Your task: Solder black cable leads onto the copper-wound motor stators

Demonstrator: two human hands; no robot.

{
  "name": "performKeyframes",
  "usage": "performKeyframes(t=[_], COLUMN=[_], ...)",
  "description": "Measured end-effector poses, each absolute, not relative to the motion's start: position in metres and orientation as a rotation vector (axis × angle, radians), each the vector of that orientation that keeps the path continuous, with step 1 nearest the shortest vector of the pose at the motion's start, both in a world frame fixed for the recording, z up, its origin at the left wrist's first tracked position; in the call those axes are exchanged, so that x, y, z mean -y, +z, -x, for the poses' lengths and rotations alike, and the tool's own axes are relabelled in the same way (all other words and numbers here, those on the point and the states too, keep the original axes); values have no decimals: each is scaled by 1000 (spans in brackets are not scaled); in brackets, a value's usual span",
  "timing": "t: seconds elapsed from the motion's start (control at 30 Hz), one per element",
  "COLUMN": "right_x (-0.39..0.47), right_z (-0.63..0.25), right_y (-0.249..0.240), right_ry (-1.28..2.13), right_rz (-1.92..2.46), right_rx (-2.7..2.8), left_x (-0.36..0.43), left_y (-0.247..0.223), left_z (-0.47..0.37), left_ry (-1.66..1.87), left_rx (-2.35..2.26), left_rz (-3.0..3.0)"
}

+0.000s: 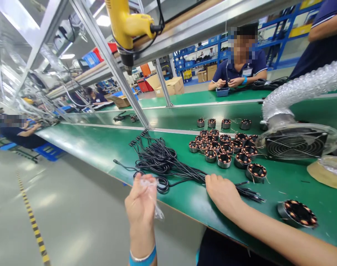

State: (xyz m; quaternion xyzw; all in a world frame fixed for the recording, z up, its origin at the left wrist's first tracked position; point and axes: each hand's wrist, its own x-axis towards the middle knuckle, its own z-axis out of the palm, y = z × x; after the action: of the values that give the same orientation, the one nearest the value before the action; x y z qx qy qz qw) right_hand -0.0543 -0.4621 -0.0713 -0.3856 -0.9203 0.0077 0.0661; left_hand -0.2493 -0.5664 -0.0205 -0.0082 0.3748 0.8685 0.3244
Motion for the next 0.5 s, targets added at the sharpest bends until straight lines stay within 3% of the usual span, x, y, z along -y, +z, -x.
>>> performKeyframes(t=[0.27, 0.5], right_x=[415, 403], right_z=[37, 39], right_y=[-28, -42], right_ry=[410, 327], right_rz=[1181, 1258], right_rx=[2840, 2914], left_x=[484, 353], left_y=[7, 34], left_z=[332, 374], left_ry=[2271, 2064], left_rx=[-1149, -1282], left_rz=[-572, -659])
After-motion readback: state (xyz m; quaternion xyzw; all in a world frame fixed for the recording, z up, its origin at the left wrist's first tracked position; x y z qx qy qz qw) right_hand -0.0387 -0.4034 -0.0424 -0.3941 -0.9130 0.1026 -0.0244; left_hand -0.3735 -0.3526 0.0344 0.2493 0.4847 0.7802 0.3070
